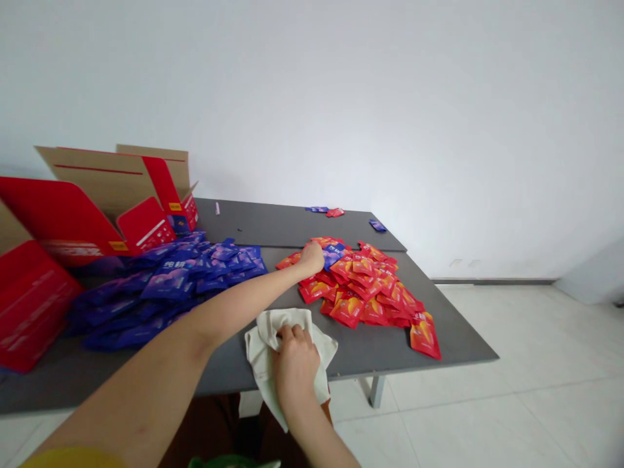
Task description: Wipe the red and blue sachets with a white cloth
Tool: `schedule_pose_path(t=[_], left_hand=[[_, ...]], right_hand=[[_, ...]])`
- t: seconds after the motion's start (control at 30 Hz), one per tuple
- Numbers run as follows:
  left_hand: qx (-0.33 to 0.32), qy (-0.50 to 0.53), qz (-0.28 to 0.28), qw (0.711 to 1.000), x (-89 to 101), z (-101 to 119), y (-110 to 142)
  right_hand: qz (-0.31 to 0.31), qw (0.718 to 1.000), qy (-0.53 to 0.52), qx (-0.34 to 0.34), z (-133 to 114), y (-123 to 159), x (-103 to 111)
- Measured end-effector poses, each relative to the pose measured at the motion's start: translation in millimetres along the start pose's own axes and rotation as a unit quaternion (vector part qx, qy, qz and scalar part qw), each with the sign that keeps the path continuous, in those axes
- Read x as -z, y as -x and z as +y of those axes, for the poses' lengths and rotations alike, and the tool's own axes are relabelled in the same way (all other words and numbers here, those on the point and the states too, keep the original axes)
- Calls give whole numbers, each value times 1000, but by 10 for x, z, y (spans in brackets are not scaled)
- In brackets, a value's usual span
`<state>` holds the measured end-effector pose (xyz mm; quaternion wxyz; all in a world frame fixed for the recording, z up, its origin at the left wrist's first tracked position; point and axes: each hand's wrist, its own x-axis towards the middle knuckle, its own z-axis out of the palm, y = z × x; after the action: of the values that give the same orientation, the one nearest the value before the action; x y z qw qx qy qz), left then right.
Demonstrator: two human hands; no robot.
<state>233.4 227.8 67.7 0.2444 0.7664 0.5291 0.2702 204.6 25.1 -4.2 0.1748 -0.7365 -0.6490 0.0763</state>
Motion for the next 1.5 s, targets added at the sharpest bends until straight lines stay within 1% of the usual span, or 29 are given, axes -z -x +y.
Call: schedule_pose_path(t=[0.1,0.13,0.2,0.27,0.33,0.47,0.53,0.6,0.67,0.73,0.8,0.87,0.9,0.97,1.03,1.1,1.2,1.27,1.33,1.4,1.5], left_hand=[[-8,-41,-2,999,-76,-95,57],[-18,-57,-3,998,-69,-129,80],[-64,-102,-13,993,4,-197,120],[-122,-158,-18,980,151,-273,155],[-149,-200,-2,968,349,-374,192],[-125,-210,62,968,773,-662,299],[-119,-197,73,970,949,-815,404],[-126,-183,53,974,1077,-941,581],[-139,-167,18,976,1143,-1029,846],[-119,-144,9,982,1138,-1094,1170],[-108,-116,6,987,1075,-1161,1487],[-120,-109,-12,987,987,-1253,1729],[-135,-109,-19,985,943,-1308,1809],[-174,-120,-19,977,863,-1427,1896],[-205,-143,-3,968,791,-1536,1917],[-211,-170,15,962,726,-1616,1917],[-195,-189,36,962,655,-1663,1926],[-187,-184,36,964,640,-1660,1939],[-185,-179,31,966,650,-1645,1950],[-187,-183,26,965,667,-1629,1957],[-189,-195,25,962,665,-1609,1962]], right_hand=[[-5,1000,-7,6,40,20,8],[-7,1000,-8,7,49,19,11],[-13,1000,-8,9,58,8,16],[-19,1000,-8,10,60,-7,23],[-29,999,-9,12,54,-19,33],[-38,999,-10,11,-6,-55,34],[-38,999,-8,16,-72,-103,13],[-45,999,-14,23,-154,-178,-12],[-53,997,-43,29,-230,-264,-15],[-45,993,-102,42,-285,-332,27],[-21,985,-160,63,-311,-363,118],[-7,979,-183,88,-320,-359,248],[-10,979,-175,101,-323,-349,324],[-24,985,-128,117,-336,-333,485],[-28,990,-60,124,-358,-343,646],[-17,992,9,126,-381,-408,796],[1,985,86,147,-367,-656,988],[9,979,128,155,-305,-935,1096],[10,973,181,143,-196,-1292,1191],[6,971,198,135,-45,-1705,1278],[-32,970,218,108,259,-2359,1404]])
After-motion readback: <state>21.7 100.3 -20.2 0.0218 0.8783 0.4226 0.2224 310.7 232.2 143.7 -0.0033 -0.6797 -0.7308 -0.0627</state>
